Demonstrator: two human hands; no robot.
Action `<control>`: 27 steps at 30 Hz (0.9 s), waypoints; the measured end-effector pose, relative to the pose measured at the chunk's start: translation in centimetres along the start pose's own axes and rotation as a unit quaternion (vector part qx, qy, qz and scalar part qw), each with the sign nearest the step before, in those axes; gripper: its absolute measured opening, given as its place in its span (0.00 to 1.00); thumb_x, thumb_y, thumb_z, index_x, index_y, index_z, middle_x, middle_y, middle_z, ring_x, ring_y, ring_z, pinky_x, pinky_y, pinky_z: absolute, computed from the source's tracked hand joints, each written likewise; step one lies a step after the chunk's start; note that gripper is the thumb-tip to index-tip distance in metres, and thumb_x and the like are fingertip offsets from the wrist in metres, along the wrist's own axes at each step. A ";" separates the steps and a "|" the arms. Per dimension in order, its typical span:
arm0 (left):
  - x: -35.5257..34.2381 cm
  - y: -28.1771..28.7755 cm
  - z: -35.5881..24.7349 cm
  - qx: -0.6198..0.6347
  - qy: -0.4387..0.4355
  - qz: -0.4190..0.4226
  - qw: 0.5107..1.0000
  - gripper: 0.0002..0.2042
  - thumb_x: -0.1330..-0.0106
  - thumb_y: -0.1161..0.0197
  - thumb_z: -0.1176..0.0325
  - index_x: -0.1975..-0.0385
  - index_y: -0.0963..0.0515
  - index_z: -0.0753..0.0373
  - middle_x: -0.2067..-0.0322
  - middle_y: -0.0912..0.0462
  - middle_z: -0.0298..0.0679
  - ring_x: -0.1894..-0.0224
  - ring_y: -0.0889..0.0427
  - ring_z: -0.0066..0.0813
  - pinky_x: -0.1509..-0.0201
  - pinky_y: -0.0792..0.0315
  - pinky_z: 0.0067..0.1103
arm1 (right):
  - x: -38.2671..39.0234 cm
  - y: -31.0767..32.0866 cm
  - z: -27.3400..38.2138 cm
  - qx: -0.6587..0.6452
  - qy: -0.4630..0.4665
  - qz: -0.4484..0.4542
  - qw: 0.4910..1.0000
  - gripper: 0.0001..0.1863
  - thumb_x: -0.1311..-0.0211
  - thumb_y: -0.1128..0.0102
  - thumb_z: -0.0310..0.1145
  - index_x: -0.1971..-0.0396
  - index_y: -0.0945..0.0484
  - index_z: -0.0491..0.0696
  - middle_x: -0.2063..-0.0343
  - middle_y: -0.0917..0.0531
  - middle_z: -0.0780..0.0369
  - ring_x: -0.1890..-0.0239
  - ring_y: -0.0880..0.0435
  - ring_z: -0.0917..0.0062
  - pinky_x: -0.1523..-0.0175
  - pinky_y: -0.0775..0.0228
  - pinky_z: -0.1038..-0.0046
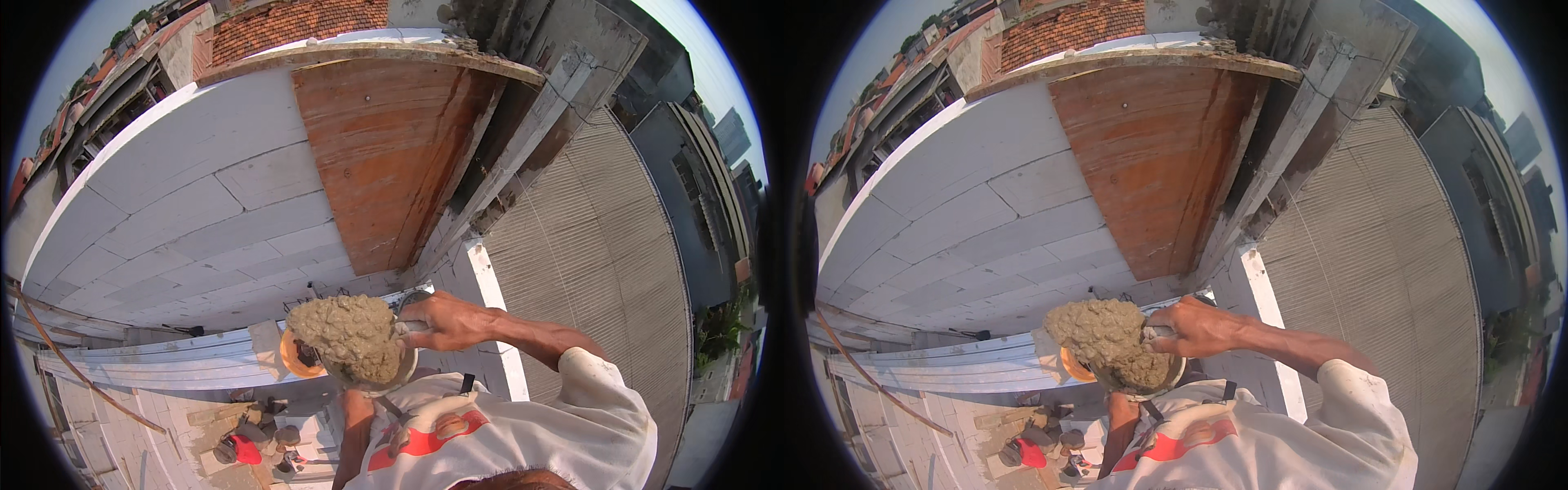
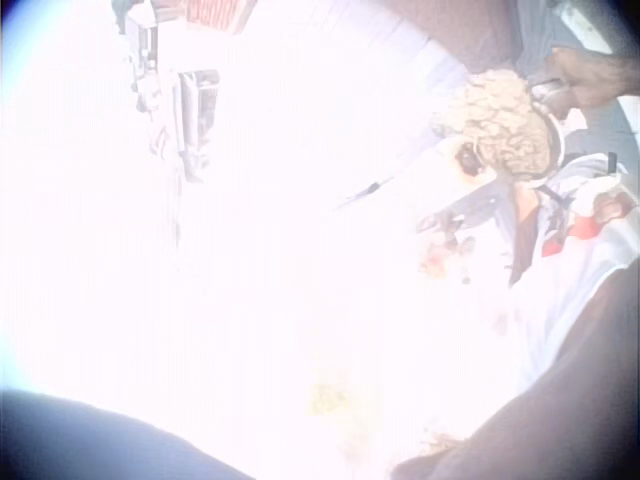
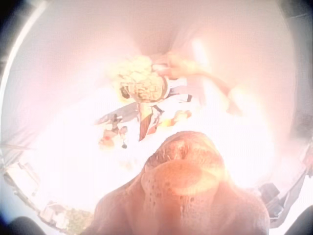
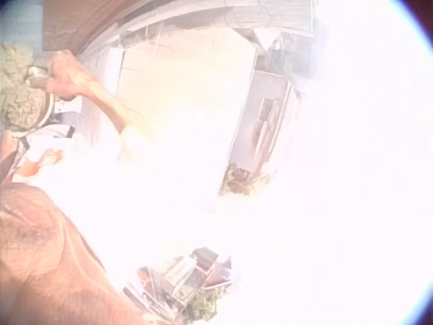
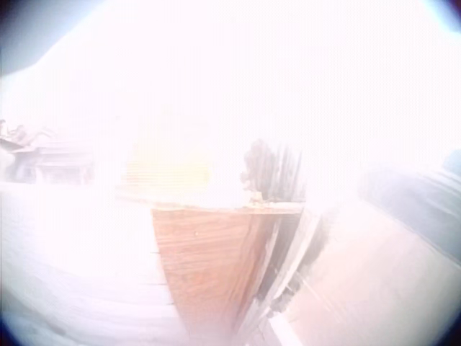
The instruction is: The person scoops wet cement from a bucket using a trowel and applies it to a vertical wall surface. They repeatedly smooth the material onto the wall, working on a specific section of the structure.
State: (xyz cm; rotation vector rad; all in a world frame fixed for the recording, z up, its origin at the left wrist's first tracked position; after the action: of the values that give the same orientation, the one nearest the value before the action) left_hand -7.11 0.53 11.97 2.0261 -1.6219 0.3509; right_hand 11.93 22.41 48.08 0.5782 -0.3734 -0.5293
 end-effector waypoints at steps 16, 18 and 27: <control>3.8 1.8 -4.7 -0.248 -0.190 -0.053 0.948 0.11 0.48 0.35 0.77 0.64 0.15 0.61 0.63 0.14 0.52 0.55 0.15 0.54 0.49 0.23 0.37 | -0.4 33.5 5.5 -0.376 0.196 -0.282 0.860 0.16 0.20 0.50 0.42 0.56 0.25 0.41 0.77 0.30 0.71 0.83 0.34 0.90 0.81 0.38 0.85; 3.8 2.6 -1.5 -0.206 -0.158 -0.083 0.962 0.13 0.48 0.37 0.79 0.63 0.16 0.61 0.63 0.14 0.51 0.54 0.15 0.53 0.48 0.23 0.38 | -0.9 30.0 7.4 -0.259 0.193 -0.341 0.883 0.17 0.21 0.47 0.43 0.56 0.23 0.41 0.78 0.29 0.71 0.83 0.32 0.90 0.79 0.37 0.85; 3.1 0.1 0.3 0.160 -0.133 -0.137 0.968 0.15 0.47 0.42 0.84 0.59 0.21 0.64 0.63 0.17 0.43 0.61 0.16 0.39 0.56 0.22 0.30 | -2.5 0.9 -3.5 0.369 -0.024 -0.078 0.926 0.13 0.40 0.32 0.33 0.59 0.15 0.42 0.72 0.14 0.50 0.71 0.11 0.60 0.69 0.19 0.63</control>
State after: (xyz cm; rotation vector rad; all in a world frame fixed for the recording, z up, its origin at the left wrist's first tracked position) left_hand -6.44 -2.19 13.33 2.6026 -1.4767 0.2593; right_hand 11.88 25.97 45.44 1.3342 -0.5816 -0.5508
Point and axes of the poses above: each hand's wrist, its own x-axis away from the middle knuckle, its own y-axis out of the back of the hand, z = x × y, the point moved 5 cm from there along -x, towards the middle knuckle
